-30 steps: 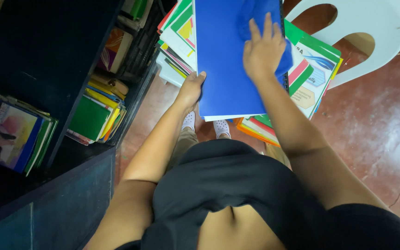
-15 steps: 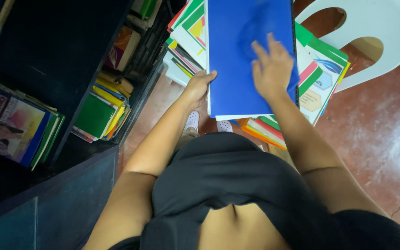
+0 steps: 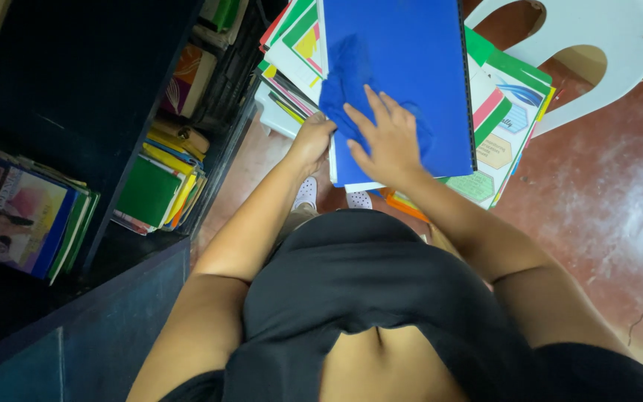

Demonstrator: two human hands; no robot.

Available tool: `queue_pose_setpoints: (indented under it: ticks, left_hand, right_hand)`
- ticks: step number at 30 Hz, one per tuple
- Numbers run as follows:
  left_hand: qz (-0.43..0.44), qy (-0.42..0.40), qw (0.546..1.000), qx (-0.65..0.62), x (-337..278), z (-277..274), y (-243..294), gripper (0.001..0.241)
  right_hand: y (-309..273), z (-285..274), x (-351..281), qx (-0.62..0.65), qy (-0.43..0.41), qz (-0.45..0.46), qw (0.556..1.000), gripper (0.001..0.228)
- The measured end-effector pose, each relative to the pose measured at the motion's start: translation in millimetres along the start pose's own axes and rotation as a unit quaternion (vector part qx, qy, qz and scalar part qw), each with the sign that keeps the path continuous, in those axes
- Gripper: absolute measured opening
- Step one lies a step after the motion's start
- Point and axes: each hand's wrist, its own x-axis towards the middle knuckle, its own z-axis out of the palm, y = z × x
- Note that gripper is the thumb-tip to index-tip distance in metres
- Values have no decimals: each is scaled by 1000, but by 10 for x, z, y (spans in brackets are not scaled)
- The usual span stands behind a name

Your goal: Wiping and organizing school folders and portfolios onto a shelf.

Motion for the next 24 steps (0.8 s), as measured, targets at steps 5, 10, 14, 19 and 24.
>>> queue_pose_setpoints:
  ticks: [5,10,14,19,24]
  left_hand:
    - [11,2,998,58,-383,219,313,34]
    - [12,-7,998,62,-512,279,404,41]
    - [5,0,998,65,-524,270,391,35]
    - [45,5,993,106,-561,344,393,35]
    - [170,-26,961,217,-559,565,532,41]
  right_hand:
    - [477,-244,85,-37,20,7,999,61]
    - [465,-124,308,-103,29,187,976,55]
    - [-41,-49,299,-80,-4,171,982,61]
    - [-213,-206,136,-10,-40,82,996,57]
    - [-1,-623,118,133,-25,176,975,60]
